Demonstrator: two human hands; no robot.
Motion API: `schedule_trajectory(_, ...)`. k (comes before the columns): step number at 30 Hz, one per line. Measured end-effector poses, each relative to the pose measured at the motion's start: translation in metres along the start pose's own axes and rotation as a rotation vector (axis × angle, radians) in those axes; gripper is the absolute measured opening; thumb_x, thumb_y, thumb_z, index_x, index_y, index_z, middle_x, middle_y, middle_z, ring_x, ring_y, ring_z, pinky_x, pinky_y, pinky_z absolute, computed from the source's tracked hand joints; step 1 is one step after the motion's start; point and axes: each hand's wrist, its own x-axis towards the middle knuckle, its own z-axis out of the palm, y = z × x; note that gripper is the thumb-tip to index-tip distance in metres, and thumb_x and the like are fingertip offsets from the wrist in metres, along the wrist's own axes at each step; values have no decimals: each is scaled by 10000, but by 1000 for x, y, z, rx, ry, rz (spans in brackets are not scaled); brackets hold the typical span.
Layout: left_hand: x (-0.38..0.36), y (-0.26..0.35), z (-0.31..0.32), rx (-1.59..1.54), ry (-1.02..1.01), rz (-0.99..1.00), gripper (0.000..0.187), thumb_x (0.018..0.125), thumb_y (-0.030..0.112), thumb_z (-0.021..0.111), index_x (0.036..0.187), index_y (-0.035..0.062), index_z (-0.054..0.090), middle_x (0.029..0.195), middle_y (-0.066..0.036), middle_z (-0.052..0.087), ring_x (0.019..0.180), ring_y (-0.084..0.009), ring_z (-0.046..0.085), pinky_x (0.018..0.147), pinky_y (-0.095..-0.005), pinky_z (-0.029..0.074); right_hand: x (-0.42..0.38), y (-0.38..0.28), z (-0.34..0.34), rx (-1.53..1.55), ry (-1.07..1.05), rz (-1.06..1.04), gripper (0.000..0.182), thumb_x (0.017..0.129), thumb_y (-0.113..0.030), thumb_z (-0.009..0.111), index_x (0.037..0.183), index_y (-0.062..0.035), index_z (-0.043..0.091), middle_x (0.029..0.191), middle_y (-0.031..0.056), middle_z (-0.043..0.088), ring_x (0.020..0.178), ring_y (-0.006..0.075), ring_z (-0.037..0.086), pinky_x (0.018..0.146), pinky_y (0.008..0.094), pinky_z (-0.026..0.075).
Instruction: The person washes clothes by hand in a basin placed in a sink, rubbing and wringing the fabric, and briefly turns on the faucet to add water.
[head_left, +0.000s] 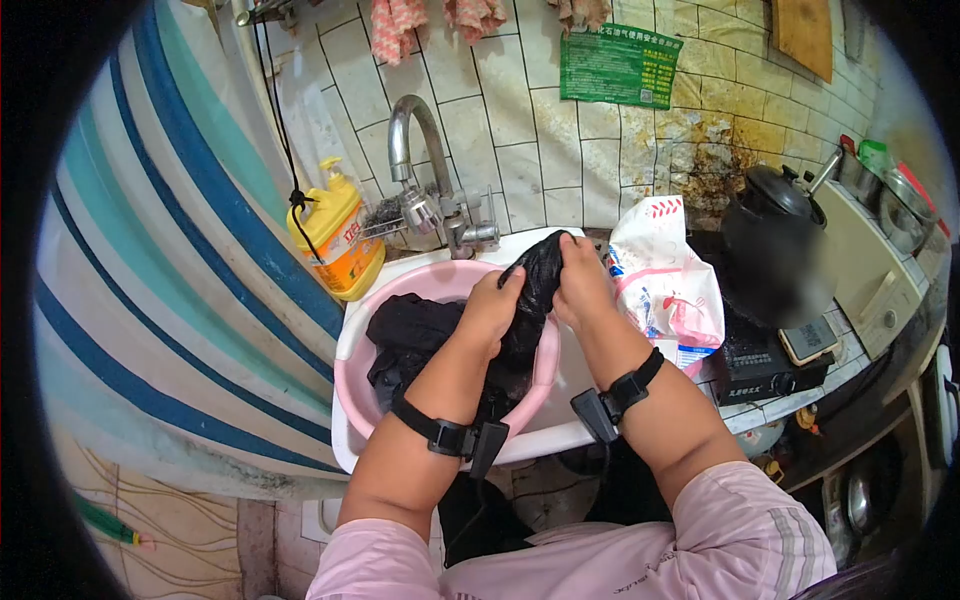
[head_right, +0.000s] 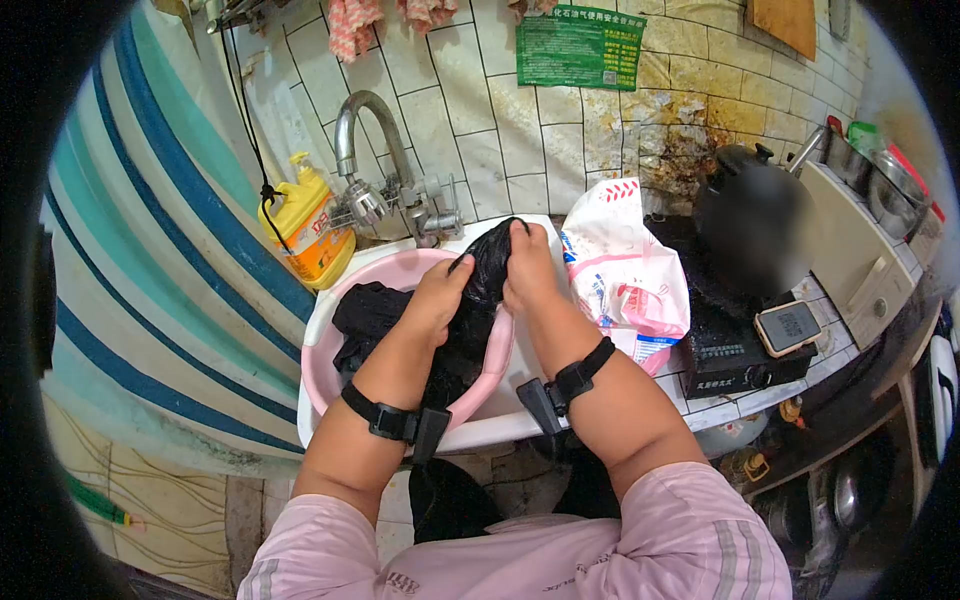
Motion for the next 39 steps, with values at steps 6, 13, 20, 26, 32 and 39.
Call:
schedule_trajectory(6,-8,9,4,-378,218,106,303,989,269,401,1143,32,510,982,-105,584,903,-200,554,798,-355,467,-32,15,15,-819,-291,-507,227,884,-188,592,993,-7,507,870,184,585,798,303,567,727,368,458)
schedule_trajectory(13,-16,12,9,-545,34,-127,388,981,335,400,1189,27,508,1089,-128,587,971,-217,590,828,-359,481,-40,1,28,-1104,-284,-453,285,885,-254,575,831,25,551,791,278,594,783,447,573,703,443,458)
schedule_trajectory(20,-13,8,13,-367,24,-23,456,968,412,455,1135,-4,540,1073,-131,566,943,-208,548,823,-350,453,2,32,-6,-1078,-187,-316,355,915,-305,519,811,34,536,774,288,588,774,453,570,698,466,439)
schedule_trajectory(26,-9,4,3,-640,45,-65,379,974,378,454,1015,17,562,946,-106,587,871,-216,563,788,-366,475,-59,4,28,-919,-326,-549,250,883,-181,586,779,23,485,658,222,511,578,297,469,567,381,406)
schedule_trajectory(32,-5,4,8,-619,-69,-189,376,971,380,441,1036,30,560,939,-110,622,828,-230,633,737,-391,531,-25,7,15,-1040,-250,-535,324,891,-257,573,752,32,523,694,267,551,636,419,523,596,428,429)
schedule_trajectory(39,-12,5,9,-586,91,-45,412,981,390,411,1102,18,539,999,-127,607,894,-237,611,754,-386,519,-46,6,22,-975,-241,-532,305,888,-219,577,723,27,506,671,245,536,567,367,492,562,411,422)
